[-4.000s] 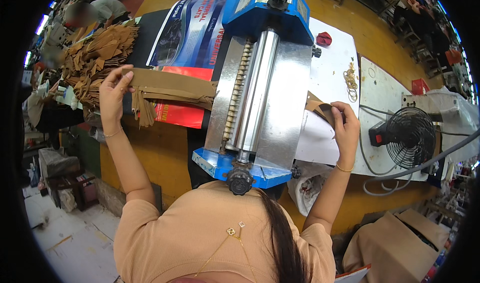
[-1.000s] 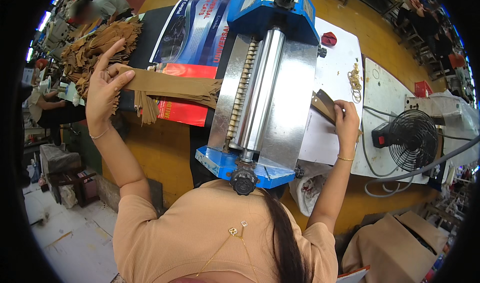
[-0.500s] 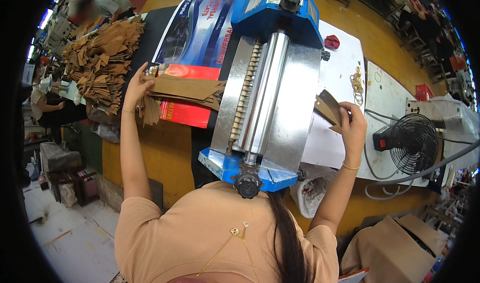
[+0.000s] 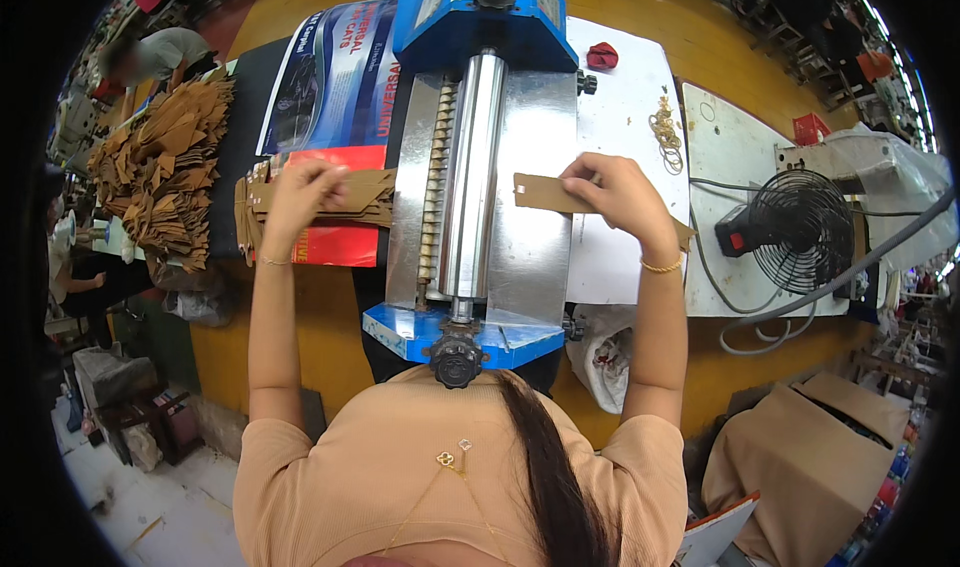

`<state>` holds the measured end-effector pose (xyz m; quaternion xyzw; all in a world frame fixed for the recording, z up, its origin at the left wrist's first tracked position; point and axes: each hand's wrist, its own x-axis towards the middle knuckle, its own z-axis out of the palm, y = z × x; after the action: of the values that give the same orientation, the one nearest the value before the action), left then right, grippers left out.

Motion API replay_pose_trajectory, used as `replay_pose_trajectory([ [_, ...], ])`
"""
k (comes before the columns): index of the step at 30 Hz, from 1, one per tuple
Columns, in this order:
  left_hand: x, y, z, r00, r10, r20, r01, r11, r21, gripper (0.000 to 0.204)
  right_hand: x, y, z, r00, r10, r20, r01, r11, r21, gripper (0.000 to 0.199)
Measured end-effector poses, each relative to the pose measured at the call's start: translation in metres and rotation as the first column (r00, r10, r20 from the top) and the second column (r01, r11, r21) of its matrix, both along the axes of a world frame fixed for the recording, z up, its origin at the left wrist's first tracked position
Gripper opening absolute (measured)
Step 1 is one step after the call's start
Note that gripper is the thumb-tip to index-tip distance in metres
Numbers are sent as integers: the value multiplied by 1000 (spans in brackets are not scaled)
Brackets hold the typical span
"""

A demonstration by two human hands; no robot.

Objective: The person walks to a blue cutting machine and repeatedly feeds rectangular cardboard pieces through the rollers. They handle the pieces one at a time, aligning them before passing them through the machine and stacking the processed pieces on the table.

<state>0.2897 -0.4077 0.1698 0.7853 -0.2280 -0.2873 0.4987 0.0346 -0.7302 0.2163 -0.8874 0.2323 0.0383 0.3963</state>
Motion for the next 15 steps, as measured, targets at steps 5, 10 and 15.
replay_pose_trajectory([
  [5,-41,-54,5,887,-111,-448,97,994,-53,52,30,19,3,986,135,99,-130,990,-58,17],
  [10,-46,-77,8,835,-111,-538,123,992,-14,63,43,30,3,974,186,129,-180,982,-59,18],
  [15,-46,-79,11,842,-108,-529,146,989,30,58,35,25,2,985,145,90,-142,989,-35,21],
])
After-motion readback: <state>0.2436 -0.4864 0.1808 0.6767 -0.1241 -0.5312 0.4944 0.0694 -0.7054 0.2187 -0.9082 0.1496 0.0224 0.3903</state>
